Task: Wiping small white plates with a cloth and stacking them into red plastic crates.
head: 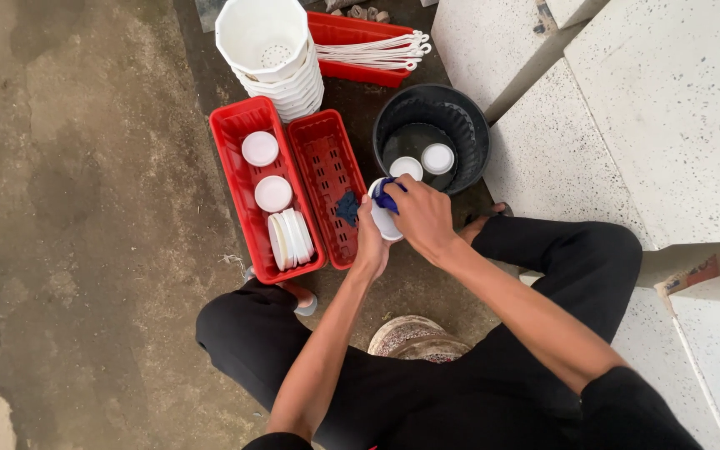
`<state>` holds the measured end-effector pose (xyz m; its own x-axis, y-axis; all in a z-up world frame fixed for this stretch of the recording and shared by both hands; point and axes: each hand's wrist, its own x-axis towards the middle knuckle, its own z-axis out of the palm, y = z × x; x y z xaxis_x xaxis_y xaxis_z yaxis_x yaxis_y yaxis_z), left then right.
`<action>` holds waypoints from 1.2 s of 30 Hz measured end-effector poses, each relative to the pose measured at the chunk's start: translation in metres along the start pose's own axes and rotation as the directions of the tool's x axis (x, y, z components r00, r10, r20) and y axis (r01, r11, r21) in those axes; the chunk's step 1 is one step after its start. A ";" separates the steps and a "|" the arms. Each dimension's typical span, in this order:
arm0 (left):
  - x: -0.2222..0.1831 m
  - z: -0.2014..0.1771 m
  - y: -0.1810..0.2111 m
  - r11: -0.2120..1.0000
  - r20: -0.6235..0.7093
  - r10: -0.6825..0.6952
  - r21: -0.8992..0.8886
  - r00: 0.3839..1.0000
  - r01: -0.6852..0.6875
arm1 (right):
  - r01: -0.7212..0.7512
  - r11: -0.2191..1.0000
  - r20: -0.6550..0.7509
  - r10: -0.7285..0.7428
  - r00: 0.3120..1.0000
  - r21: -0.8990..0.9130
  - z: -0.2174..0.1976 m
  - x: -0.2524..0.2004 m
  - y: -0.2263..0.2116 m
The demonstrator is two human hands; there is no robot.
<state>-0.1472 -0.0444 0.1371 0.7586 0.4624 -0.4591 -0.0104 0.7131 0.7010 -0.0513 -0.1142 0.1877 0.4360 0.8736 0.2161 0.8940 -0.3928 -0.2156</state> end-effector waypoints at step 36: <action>-0.001 -0.004 0.021 0.947 0.323 0.321 -0.105 0.890 -0.304 | -0.286 0.646 0.039 0.367 0.929 0.708 -0.026 0.003 -0.001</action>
<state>-0.1510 -0.0272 0.1501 0.8826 0.4701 -0.0072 -0.3083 0.5901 0.7461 -0.0481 -0.1189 0.2138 0.7295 0.6788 0.0841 0.3801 -0.3002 -0.8749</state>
